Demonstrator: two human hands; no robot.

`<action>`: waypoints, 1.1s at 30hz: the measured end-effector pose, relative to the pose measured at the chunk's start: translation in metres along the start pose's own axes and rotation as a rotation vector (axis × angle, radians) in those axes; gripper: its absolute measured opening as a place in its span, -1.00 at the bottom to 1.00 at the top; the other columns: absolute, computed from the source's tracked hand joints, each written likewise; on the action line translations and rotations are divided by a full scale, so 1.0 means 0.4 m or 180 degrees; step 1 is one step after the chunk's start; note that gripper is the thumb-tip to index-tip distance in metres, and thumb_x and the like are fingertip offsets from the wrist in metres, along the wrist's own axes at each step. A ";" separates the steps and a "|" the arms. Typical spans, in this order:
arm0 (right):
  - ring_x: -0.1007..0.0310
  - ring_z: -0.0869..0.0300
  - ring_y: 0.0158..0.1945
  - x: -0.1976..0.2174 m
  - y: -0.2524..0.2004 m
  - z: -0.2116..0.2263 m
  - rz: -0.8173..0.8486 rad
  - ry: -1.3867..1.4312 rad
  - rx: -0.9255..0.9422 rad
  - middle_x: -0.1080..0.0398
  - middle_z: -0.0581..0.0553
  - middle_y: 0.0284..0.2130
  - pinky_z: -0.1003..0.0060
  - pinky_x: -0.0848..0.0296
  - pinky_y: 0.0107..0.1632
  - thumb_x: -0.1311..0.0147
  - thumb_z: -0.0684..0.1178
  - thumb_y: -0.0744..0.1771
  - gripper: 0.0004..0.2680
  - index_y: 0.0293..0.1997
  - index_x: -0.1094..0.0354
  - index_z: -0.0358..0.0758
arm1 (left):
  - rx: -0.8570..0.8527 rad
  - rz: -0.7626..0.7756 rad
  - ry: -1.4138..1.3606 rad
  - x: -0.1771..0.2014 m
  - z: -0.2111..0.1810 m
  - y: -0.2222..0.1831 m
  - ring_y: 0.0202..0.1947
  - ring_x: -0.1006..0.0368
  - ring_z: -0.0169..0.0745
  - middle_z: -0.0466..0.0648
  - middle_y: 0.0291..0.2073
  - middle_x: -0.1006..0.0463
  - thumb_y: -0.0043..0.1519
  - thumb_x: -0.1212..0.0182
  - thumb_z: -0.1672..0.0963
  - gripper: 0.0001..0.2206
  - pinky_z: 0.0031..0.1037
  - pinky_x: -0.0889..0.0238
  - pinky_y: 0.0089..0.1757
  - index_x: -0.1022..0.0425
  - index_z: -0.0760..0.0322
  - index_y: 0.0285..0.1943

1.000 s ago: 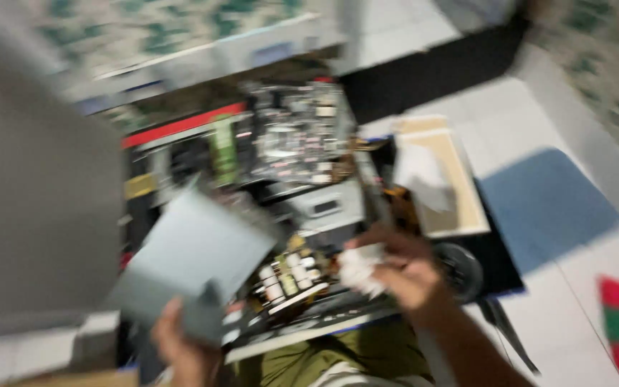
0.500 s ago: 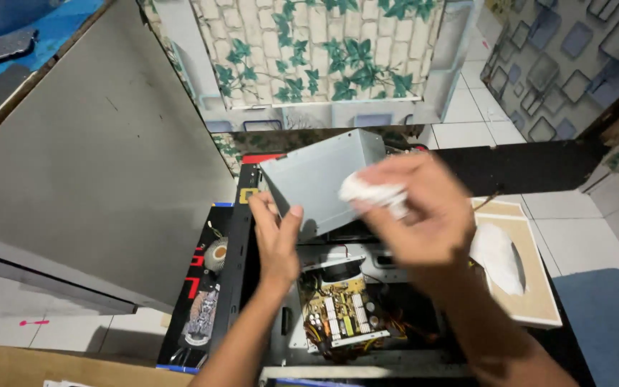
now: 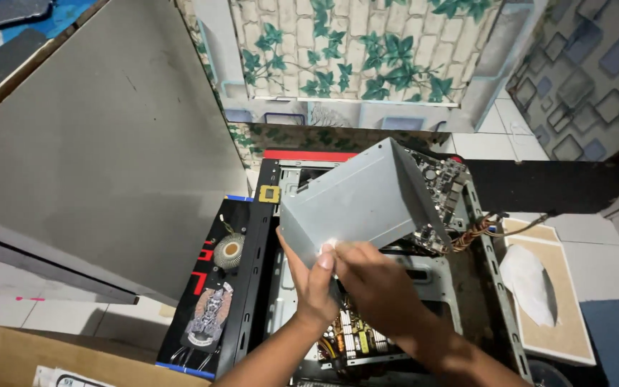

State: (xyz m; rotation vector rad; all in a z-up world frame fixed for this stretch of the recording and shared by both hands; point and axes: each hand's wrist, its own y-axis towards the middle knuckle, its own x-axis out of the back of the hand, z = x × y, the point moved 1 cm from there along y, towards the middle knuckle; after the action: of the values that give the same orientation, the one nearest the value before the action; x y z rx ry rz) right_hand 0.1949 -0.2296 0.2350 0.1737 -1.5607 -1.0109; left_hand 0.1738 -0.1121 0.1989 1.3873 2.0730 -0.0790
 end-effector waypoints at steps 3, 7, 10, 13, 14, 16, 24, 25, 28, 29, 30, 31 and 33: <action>-0.54 0.01 -0.26 0.005 0.024 -0.025 -0.0279 -0.0016 0.0122 -0.53 -0.23 -0.19 0.19 -0.53 -0.34 0.08 -0.15 0.41 -0.84 0.02 -0.40 -0.32 | -0.0118 0.0089 0.0126 -0.012 -0.012 0.006 0.34 -0.19 0.21 0.35 0.37 -0.16 0.12 -0.23 -0.09 0.06 -0.15 -0.06 0.29 0.53 0.41 0.58; -0.47 -0.08 -0.16 -0.004 0.014 -0.054 -0.0432 -0.0087 -0.0021 -0.49 -0.35 -0.13 0.09 -0.51 -0.08 0.05 -0.26 0.35 -0.79 0.07 -0.42 -0.49 | -0.0363 0.0332 0.0090 -0.047 -0.056 0.015 0.02 -0.34 -0.07 0.15 0.05 -0.37 0.17 -0.22 -0.14 -0.20 -0.31 -0.30 0.03 0.03 0.38 0.41; -0.45 -0.05 -0.23 0.004 0.023 -0.008 -0.0407 0.0060 0.0148 -0.48 -0.31 -0.16 0.11 -0.46 -0.24 0.04 -0.13 0.41 -0.82 0.03 -0.37 -0.46 | -0.0349 0.0405 -0.0037 -0.036 -0.036 0.011 0.06 -0.33 -0.11 0.13 0.09 -0.37 0.19 -0.21 -0.11 -0.20 -0.33 -0.24 0.09 0.09 0.37 0.46; -0.46 0.00 -0.31 0.021 0.046 -0.016 -0.0456 0.0093 0.0198 -0.50 -0.26 -0.25 0.17 -0.48 -0.34 0.00 -0.15 0.40 -0.88 -0.08 -0.40 -0.42 | -0.0224 0.0600 -0.0306 -0.032 -0.015 0.006 0.11 -0.31 -0.06 0.15 0.14 -0.34 0.20 -0.23 -0.07 -0.16 -0.28 -0.21 0.13 0.19 0.33 0.52; -0.49 -0.02 -0.29 0.026 0.047 -0.034 -0.0512 0.0210 0.0151 -0.52 -0.29 -0.26 0.15 -0.53 -0.29 0.06 -0.14 0.41 -0.85 -0.10 -0.43 -0.41 | -0.0224 0.0730 -0.0327 -0.034 -0.008 0.000 0.18 -0.29 0.02 0.19 0.18 -0.33 0.21 -0.23 -0.09 -0.15 -0.20 -0.21 0.17 0.20 0.34 0.53; -0.47 -0.04 -0.23 0.041 0.048 -0.048 -0.0592 0.0093 -0.0005 -0.50 -0.25 -0.21 0.16 -0.50 -0.22 -0.05 -0.31 0.28 -0.83 -0.07 -0.45 -0.38 | -0.0305 0.0841 -0.0173 -0.061 -0.043 -0.004 0.04 -0.27 -0.13 0.07 0.04 -0.32 0.23 -0.22 -0.15 -0.26 -0.31 -0.19 0.05 0.05 0.34 0.35; -0.53 -0.11 -0.14 0.022 0.018 -0.010 -0.0170 0.0191 -0.0005 -0.49 -0.35 -0.11 0.13 -0.61 -0.26 -0.03 -0.23 0.38 -0.88 -0.04 -0.41 -0.46 | 0.0016 0.0837 -0.0678 -0.034 0.013 0.000 0.24 -0.22 -0.05 0.19 0.26 -0.24 0.22 -0.25 -0.03 -0.07 -0.27 -0.11 0.23 0.40 0.31 0.59; -0.52 -0.06 -0.16 0.025 0.026 -0.011 -0.0247 0.0156 -0.0018 -0.49 -0.30 -0.13 0.16 -0.58 -0.25 -0.01 -0.23 0.37 -0.88 -0.06 -0.45 -0.44 | -0.0096 0.0958 -0.0698 -0.046 -0.006 0.003 0.19 -0.25 -0.04 0.19 0.20 -0.27 0.23 -0.24 -0.03 -0.17 -0.25 -0.14 0.20 0.27 0.34 0.51; -0.49 0.01 -0.20 0.035 0.059 -0.023 -0.0370 0.0017 -0.0067 -0.50 -0.25 -0.16 0.23 -0.55 -0.26 -0.04 -0.26 0.35 -0.88 -0.08 -0.49 -0.41 | -0.0233 0.1229 -0.0532 -0.077 -0.039 0.003 -0.16 -0.20 -0.25 -0.02 -0.12 -0.26 0.27 -0.20 -0.05 -0.44 -0.42 -0.06 -0.11 0.06 0.26 0.20; -0.48 0.02 -0.21 0.037 0.070 -0.028 -0.0436 -0.0082 -0.0113 -0.50 -0.25 -0.18 0.27 -0.55 -0.27 -0.10 -0.29 0.32 -0.87 -0.08 -0.49 -0.40 | -0.0257 0.1393 -0.0328 -0.085 -0.045 0.000 -0.47 -0.12 -0.48 -0.22 -0.38 -0.20 0.30 -0.17 -0.08 -0.57 -0.61 0.06 -0.41 -0.02 0.16 -0.04; -0.48 0.02 -0.21 0.031 0.057 -0.028 -0.0427 -0.0076 -0.0121 -0.50 -0.25 -0.18 0.27 -0.55 -0.27 -0.10 -0.29 0.32 -0.87 -0.08 -0.49 -0.40 | -0.0244 0.1387 -0.0327 -0.081 -0.041 0.000 -0.47 -0.12 -0.48 -0.22 -0.38 -0.20 0.30 -0.17 -0.08 -0.57 -0.61 0.06 -0.41 -0.02 0.16 -0.04; -0.48 0.01 -0.15 0.025 0.045 -0.029 -0.0260 -0.0105 -0.0257 -0.49 -0.25 -0.13 0.25 -0.58 -0.26 -0.09 -0.30 0.32 -0.85 -0.04 -0.47 -0.39 | -0.0218 0.1256 -0.0009 -0.076 -0.037 0.000 -0.49 -0.11 -0.48 -0.23 -0.40 -0.18 0.26 -0.17 -0.15 -0.50 -0.60 0.07 -0.44 -0.03 0.18 -0.06; -0.48 -0.01 -0.08 0.019 0.025 -0.022 -0.0112 -0.0128 -0.0390 -0.47 -0.26 -0.08 0.23 -0.61 -0.25 -0.08 -0.31 0.32 -0.82 0.00 -0.45 -0.37 | -0.0201 0.1133 0.0322 -0.062 -0.024 0.003 -0.51 -0.09 -0.47 -0.23 -0.42 -0.16 0.22 -0.17 -0.22 -0.43 -0.59 0.07 -0.47 -0.04 0.20 -0.08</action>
State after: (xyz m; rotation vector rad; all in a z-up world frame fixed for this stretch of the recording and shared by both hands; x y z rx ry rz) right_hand 0.2045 -0.2324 0.2466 0.0966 -1.5313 -1.1403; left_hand 0.1763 -0.1280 0.2198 1.7273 1.8571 0.2073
